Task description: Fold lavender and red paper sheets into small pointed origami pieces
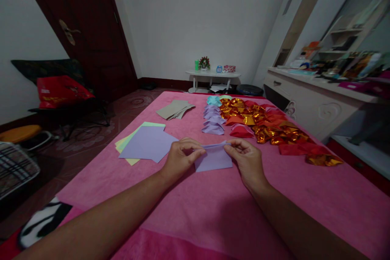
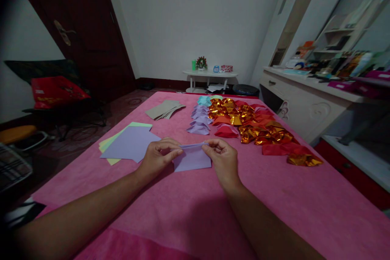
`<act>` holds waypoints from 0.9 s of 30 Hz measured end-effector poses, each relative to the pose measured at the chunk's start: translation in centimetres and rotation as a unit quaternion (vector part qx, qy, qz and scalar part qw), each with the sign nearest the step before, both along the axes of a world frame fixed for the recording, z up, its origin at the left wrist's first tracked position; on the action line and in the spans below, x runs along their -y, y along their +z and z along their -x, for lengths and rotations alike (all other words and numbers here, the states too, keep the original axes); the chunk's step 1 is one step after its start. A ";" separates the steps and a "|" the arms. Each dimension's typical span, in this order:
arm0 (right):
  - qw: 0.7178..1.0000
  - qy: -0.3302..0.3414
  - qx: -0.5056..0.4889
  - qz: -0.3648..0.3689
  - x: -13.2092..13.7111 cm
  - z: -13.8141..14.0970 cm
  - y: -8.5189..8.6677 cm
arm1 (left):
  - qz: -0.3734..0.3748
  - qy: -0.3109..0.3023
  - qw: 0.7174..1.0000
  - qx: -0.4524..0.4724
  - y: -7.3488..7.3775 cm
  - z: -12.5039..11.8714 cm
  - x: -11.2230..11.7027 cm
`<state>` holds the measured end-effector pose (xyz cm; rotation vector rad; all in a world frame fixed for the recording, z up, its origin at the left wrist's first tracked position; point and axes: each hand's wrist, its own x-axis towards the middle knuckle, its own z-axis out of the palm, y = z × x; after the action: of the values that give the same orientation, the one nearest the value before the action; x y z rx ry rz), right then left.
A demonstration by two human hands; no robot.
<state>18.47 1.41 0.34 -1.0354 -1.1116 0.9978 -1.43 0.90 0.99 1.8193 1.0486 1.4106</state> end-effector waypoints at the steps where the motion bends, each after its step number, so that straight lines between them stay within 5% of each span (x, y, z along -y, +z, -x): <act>1: 1.000 0.000 0.000 0.000 0.0 0.0 0.0 | 0.000 -0.001 1.000 -0.003 0.1 0.0 0.0; 27: 0.999 -0.012 0.031 -0.002 0.0 -0.1 0.1 | 0.001 -0.001 1.000 -0.004 0.0 0.0 -0.1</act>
<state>18.53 1.39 0.45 -1.0806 -1.1492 0.9479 -1.40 0.99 1.00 1.8266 1.0522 1.4019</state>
